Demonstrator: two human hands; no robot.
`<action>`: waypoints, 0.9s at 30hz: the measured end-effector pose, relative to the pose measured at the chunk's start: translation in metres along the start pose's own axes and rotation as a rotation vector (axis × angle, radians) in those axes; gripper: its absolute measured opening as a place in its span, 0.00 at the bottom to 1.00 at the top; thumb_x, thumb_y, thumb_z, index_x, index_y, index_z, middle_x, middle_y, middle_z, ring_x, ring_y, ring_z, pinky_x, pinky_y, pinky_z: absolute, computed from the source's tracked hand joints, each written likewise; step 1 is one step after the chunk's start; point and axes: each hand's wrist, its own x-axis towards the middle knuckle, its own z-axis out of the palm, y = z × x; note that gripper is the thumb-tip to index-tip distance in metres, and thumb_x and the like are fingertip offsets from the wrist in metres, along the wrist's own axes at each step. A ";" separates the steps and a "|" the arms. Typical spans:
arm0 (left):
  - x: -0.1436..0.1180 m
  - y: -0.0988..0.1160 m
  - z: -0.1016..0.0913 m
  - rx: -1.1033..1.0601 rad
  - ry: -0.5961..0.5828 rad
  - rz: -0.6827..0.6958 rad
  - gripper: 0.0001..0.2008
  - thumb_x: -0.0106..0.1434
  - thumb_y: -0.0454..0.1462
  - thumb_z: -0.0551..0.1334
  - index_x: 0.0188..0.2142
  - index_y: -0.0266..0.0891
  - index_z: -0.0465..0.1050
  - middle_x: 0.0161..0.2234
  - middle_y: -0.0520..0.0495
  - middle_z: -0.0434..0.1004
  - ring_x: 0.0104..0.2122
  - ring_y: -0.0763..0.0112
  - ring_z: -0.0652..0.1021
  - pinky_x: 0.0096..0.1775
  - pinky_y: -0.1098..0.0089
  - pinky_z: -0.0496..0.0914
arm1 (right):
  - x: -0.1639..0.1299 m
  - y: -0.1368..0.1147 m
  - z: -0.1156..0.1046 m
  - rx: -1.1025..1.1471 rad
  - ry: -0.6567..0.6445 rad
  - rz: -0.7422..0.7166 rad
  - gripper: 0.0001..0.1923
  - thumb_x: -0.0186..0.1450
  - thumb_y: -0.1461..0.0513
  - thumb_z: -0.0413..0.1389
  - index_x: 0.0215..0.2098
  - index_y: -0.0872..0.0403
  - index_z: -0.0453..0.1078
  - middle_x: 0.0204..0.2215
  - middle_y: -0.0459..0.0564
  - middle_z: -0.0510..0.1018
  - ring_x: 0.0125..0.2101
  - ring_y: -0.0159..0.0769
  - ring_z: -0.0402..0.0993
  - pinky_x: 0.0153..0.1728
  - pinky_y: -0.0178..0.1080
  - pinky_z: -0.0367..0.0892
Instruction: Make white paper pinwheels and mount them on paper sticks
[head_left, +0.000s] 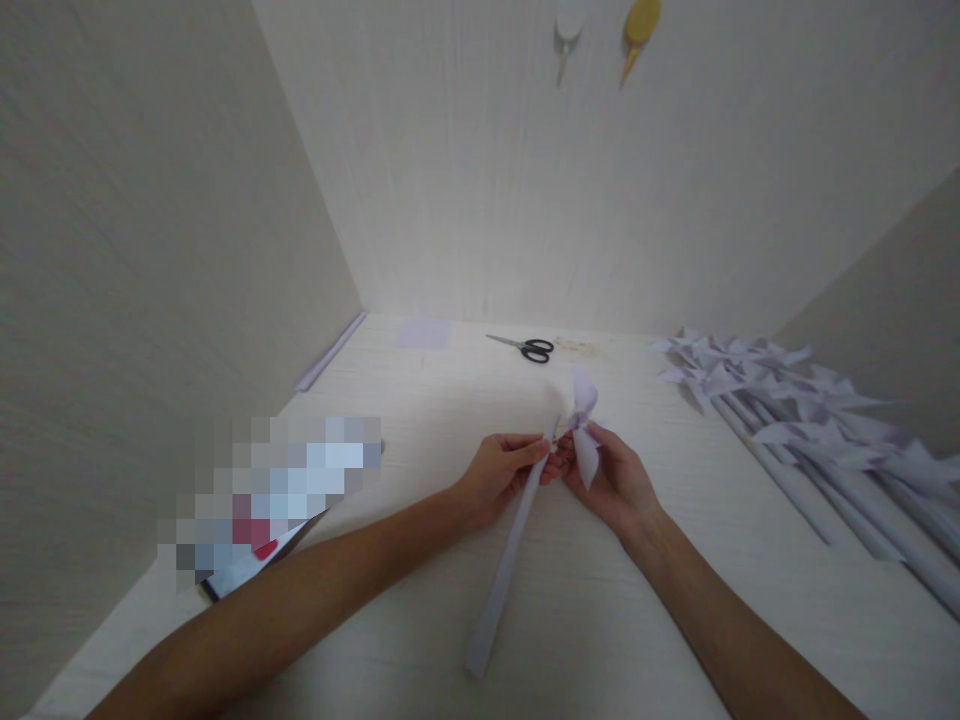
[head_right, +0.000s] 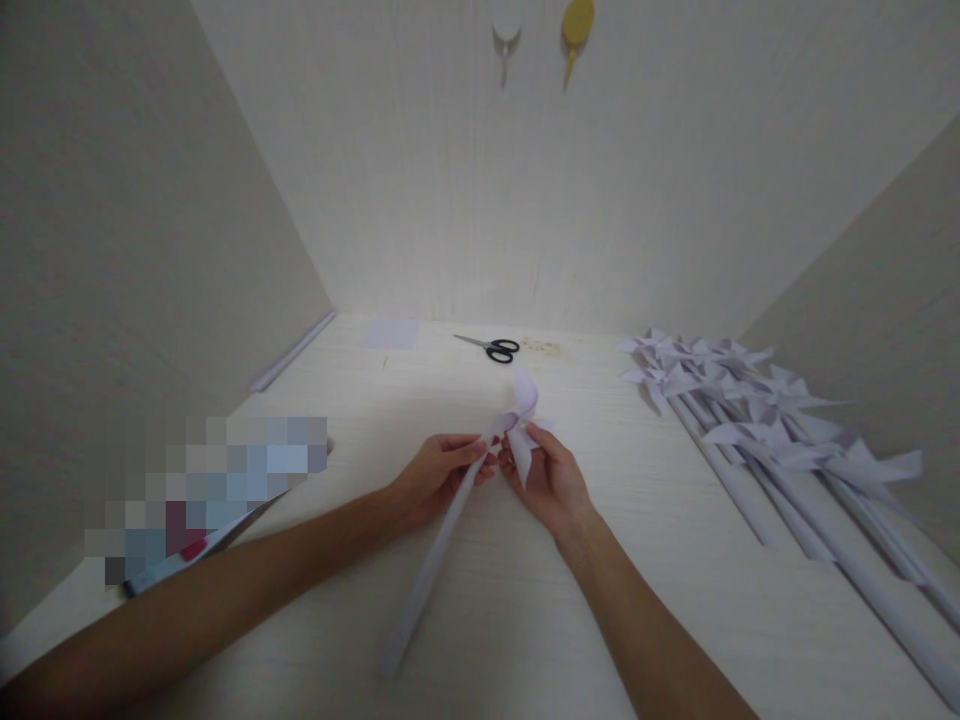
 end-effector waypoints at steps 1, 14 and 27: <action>0.000 0.000 0.000 -0.003 -0.001 0.001 0.05 0.50 0.30 0.61 0.28 0.30 0.73 0.23 0.47 0.75 0.21 0.80 0.73 0.28 0.78 0.68 | 0.000 0.000 0.000 0.000 0.005 -0.002 0.03 0.50 0.63 0.55 0.23 0.57 0.69 0.19 0.47 0.75 0.23 0.31 0.70 0.28 0.34 0.67; -0.003 0.003 0.003 0.002 0.080 0.036 0.03 0.47 0.31 0.62 0.22 0.30 0.72 0.19 0.49 0.72 0.18 0.80 0.71 0.25 0.77 0.66 | -0.003 0.008 0.017 -0.126 0.017 -0.260 0.06 0.46 0.69 0.59 0.23 0.56 0.70 0.22 0.46 0.76 0.25 0.33 0.71 0.28 0.34 0.67; -0.004 0.001 0.000 0.080 0.052 0.092 0.09 0.40 0.35 0.66 0.23 0.31 0.74 0.19 0.50 0.72 0.16 0.80 0.70 0.20 0.78 0.63 | -0.001 0.008 0.012 -0.114 0.107 -0.244 0.09 0.42 0.68 0.60 0.23 0.56 0.69 0.22 0.45 0.76 0.24 0.31 0.71 0.27 0.32 0.67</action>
